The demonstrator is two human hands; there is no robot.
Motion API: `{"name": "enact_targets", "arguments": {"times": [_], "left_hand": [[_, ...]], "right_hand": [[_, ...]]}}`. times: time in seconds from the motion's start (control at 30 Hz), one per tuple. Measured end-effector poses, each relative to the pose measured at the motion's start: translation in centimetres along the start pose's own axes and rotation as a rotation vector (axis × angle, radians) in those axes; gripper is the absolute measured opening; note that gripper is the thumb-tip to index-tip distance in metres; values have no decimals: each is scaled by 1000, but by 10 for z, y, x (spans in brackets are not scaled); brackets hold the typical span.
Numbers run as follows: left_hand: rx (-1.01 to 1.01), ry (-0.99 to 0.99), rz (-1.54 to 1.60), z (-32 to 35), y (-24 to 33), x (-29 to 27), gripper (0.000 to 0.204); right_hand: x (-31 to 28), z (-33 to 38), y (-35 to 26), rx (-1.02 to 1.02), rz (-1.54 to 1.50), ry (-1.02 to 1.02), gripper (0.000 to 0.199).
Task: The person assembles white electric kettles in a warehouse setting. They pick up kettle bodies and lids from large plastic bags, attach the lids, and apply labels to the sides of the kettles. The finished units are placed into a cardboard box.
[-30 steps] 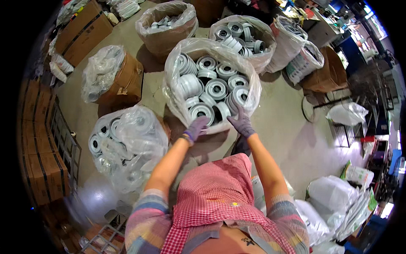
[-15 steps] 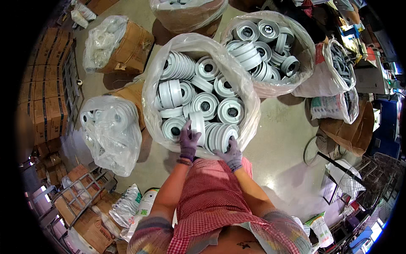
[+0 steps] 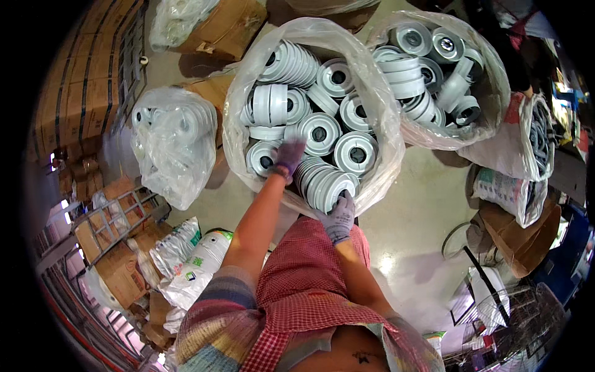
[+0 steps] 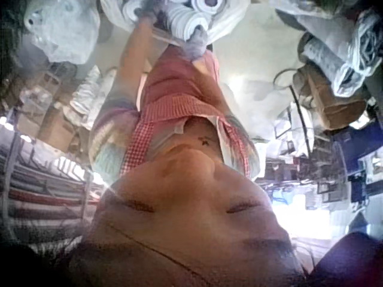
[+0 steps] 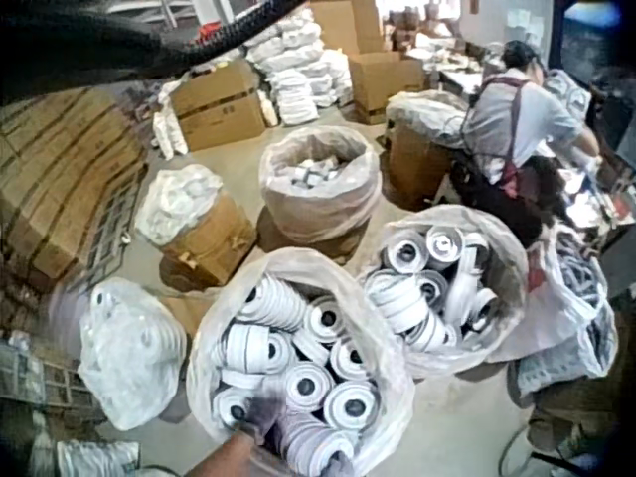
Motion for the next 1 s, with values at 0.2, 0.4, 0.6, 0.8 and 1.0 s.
{"name": "enact_targets", "arguments": {"times": [0.2, 0.4, 0.6, 0.8, 1.0], "left_hand": [[9, -108, 1061, -52, -54, 262, 57], [369, -51, 1068, -61, -21, 265, 70], [82, -203, 1639, -37, -21, 290, 72], [406, 152, 1736, 45, -10, 222, 48], [107, 541, 1777, 38, -28, 190, 35]], "right_hand": [[4, 4, -7, -34, 57, -60, 85], [10, 4, -1, 35, 90, -100, 84], [12, 5, -39, -182, 100, -111, 73], [-11, 8, -163, -486, 254, -167, 62], [-85, -63, -145, -273, 149, -268, 91]]}}
Point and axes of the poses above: each hand's wrist, its own z-axis away from the middle knuckle, its own x-axis out of the palm, y = z × x, the point moved 7 cm from there along -z, towards the middle knuckle, and after that the axes turned 14 degrees about -y, right-handed, at the moved point
